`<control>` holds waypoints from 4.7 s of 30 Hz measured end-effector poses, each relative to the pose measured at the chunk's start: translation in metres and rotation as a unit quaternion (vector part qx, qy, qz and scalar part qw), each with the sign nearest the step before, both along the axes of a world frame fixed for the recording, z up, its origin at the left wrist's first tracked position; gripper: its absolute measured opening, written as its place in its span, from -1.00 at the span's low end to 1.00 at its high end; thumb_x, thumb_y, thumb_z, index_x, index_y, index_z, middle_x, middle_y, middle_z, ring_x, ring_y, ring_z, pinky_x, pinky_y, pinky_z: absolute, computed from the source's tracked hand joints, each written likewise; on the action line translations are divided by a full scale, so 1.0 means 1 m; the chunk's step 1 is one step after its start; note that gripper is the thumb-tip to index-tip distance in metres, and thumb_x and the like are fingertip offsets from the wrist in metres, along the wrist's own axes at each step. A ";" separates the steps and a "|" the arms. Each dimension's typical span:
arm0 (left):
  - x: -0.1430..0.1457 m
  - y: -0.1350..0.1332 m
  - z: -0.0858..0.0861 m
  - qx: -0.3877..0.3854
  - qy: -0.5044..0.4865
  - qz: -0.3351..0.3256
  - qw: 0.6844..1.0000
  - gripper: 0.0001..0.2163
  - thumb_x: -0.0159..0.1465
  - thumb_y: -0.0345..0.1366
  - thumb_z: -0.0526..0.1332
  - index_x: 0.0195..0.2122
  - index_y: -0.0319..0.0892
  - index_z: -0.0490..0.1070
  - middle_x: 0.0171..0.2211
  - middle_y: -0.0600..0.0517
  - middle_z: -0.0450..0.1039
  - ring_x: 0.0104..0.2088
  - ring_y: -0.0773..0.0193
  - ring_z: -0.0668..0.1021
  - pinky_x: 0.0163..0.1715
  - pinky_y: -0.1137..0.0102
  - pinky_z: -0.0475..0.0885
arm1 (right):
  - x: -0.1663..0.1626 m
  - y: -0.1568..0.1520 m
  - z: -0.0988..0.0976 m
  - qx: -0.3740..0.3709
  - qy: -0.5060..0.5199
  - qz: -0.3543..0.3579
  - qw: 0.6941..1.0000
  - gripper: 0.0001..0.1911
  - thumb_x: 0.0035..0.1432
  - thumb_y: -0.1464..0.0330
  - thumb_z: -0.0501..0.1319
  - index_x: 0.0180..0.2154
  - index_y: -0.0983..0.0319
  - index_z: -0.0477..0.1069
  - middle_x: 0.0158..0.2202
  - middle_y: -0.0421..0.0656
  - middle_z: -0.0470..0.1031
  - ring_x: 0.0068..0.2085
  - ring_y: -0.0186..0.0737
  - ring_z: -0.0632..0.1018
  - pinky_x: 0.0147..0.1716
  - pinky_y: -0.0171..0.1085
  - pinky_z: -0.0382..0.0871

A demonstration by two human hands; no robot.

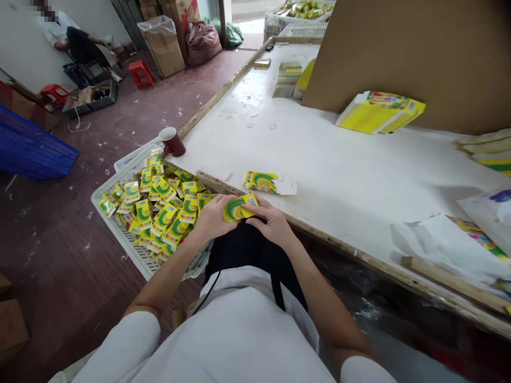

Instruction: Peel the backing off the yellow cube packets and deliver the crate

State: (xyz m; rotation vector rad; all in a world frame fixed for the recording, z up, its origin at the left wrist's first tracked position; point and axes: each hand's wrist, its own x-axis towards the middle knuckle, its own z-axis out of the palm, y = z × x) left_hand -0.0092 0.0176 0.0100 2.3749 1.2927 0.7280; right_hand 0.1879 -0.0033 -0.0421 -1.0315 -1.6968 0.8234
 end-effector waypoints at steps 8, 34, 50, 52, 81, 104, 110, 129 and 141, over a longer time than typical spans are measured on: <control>-0.005 0.000 -0.004 -0.014 -0.019 0.013 1.000 -0.48 0.03 -0.33 0.38 0.06 -0.20 0.38 -0.07 -0.09 0.51 -0.07 0.11 0.58 -0.03 0.24 0.50 | 0.000 0.006 0.008 -0.049 0.043 0.041 0.997 -0.71 0.20 0.33 0.27 -0.03 0.08 0.57 0.25 -0.06 0.36 0.23 0.00 0.44 0.16 -0.04 0.41; 0.003 0.004 -0.027 -0.245 -0.404 0.071 0.878 -0.31 0.00 -0.02 0.45 0.14 -0.06 0.31 0.10 -0.10 0.45 0.13 0.05 0.48 0.10 0.15 0.38 | 0.013 0.036 -0.003 -0.139 0.083 -0.147 0.976 -0.53 -0.09 0.39 0.39 -0.16 0.14 0.21 -0.33 -0.26 0.39 -0.33 -0.22 0.47 -0.29 -0.20 0.41; 0.037 0.002 -0.023 -0.202 -0.523 0.126 0.819 -0.45 0.16 0.29 0.15 -0.09 -0.08 0.36 -0.13 -0.05 0.48 -0.12 0.20 0.55 -0.09 0.23 0.49 | -0.037 -0.005 0.019 -0.188 0.251 -0.039 0.949 -0.61 0.01 0.17 0.39 -0.15 0.15 0.41 -0.22 -0.16 0.57 -0.23 -0.18 0.57 -0.18 -0.15 0.49; 0.034 -0.002 -0.028 -0.208 -0.526 0.130 0.814 -0.53 0.10 0.16 0.33 -0.15 -0.09 0.43 -0.19 0.00 0.54 -0.16 0.20 0.57 -0.10 0.24 0.51 | -0.028 -0.003 0.017 -0.185 0.250 -0.039 0.950 -0.65 0.03 0.16 0.39 -0.17 0.16 0.45 -0.22 -0.16 0.60 -0.22 -0.16 0.59 -0.17 -0.13 0.51; 0.009 -0.016 -0.022 -0.016 -0.099 -0.025 0.995 -0.16 0.16 -0.11 0.37 0.34 -0.17 -0.09 0.24 -0.26 0.24 0.19 -0.01 0.43 0.15 0.16 0.39 | -0.006 0.006 0.015 -0.364 0.359 0.014 0.859 -0.61 0.01 0.02 0.35 -0.46 0.17 0.32 -0.58 -0.26 0.33 -0.52 -0.30 0.40 -0.52 -0.28 0.42; 0.016 -0.012 -0.029 0.006 -0.013 -0.069 0.998 -0.49 0.05 -0.39 0.25 0.02 -0.05 0.14 -0.11 -0.01 0.32 -0.16 0.18 0.52 -0.22 0.32 0.46 | -0.023 -0.012 -0.001 -0.257 0.255 0.017 0.932 -0.17 0.04 -0.24 0.20 0.15 0.18 0.39 0.16 -0.01 0.47 0.20 0.04 0.46 0.23 0.01 0.33; 0.020 -0.008 -0.034 -0.012 -0.049 -0.051 0.997 -0.31 0.06 -0.35 0.29 0.18 -0.16 -0.02 0.01 -0.17 0.27 -0.03 0.07 0.50 -0.16 0.25 0.48 | -0.026 -0.024 0.009 -0.093 0.100 -0.028 0.990 -0.45 0.31 0.23 0.11 0.31 0.09 0.24 0.31 -0.13 0.30 0.31 -0.10 0.34 0.34 -0.09 0.19; 0.011 -0.010 -0.006 -0.004 0.020 -0.012 1.000 -0.53 0.08 -0.23 0.38 0.03 -0.17 0.39 -0.11 -0.08 0.51 -0.11 0.11 0.58 -0.08 0.25 0.50 | 0.012 -0.009 0.008 -0.015 -0.034 0.005 0.999 -0.77 0.14 0.39 0.31 -0.15 0.06 0.63 0.27 -0.11 0.35 0.24 0.03 0.44 0.24 0.02 0.32; -0.114 0.012 -0.006 0.059 0.125 0.354 0.925 -0.27 0.06 -0.09 0.41 0.21 -0.28 0.25 0.20 -0.34 0.30 0.23 -0.27 0.32 0.20 -0.12 0.21 | 0.047 0.077 -0.025 -0.115 -0.253 -0.235 0.931 -0.53 0.11 0.48 0.28 0.09 0.33 0.42 -0.02 0.16 0.52 0.04 0.17 0.47 0.08 0.16 0.34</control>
